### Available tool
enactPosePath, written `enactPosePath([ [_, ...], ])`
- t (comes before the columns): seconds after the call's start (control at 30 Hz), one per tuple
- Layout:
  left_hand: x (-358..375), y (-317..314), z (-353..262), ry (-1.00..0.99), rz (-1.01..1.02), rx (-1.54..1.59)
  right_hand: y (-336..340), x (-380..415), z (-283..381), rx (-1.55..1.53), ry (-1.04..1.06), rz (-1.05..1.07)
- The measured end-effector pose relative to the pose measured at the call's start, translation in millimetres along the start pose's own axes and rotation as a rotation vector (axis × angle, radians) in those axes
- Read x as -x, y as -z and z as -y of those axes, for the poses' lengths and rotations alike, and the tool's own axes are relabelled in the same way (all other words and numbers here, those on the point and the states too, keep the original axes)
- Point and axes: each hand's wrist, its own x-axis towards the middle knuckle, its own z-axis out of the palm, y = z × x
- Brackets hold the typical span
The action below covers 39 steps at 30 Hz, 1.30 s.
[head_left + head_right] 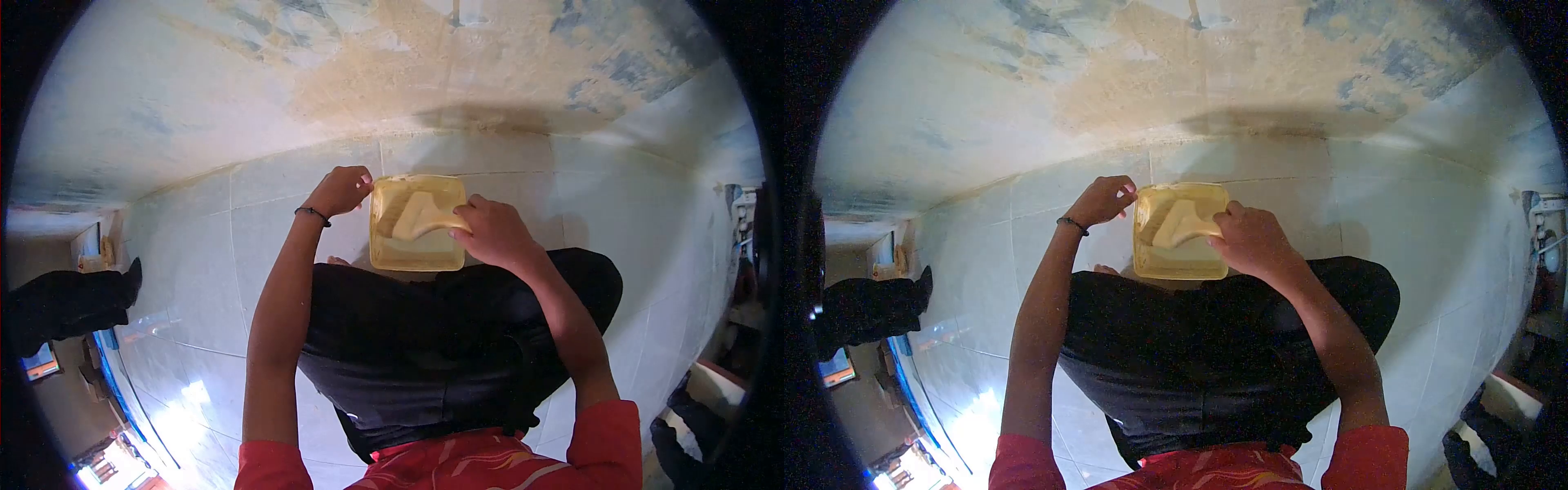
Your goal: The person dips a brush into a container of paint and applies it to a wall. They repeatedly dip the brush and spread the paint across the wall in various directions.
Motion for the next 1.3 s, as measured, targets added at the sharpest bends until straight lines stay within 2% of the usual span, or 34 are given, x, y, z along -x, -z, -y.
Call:
enactPosePath([
  [0.1,-1,0,2,0.004,-0.005,-0.008,-3,1,5,-0.043,0.003,0.039],
  [0.27,-2,-1,3,-0.012,-0.008,-0.032,-12,-3,8,-0.145,-0.129,0.171],
  [0.4,0,-1,2,-0.003,-0.01,-0.007,-29,-2,1,-0.183,-0.07,0.091],
  [0.47,-1,-1,3,-0.008,-0.012,-0.025,-29,-5,4,-0.259,-0.162,0.215],
  [0.77,1,0,-2,0.015,-0.001,-0.015,-30,-5,8,-0.367,-0.225,0.145],
  [1.0,0,1,0,0.01,0.006,-0.03,-2,-4,6,-0.327,-0.247,0.163],
  [1.3,-2,-1,1,-0.024,-0.008,-0.036,-24,-2,15,-0.395,-0.26,0.11],
])
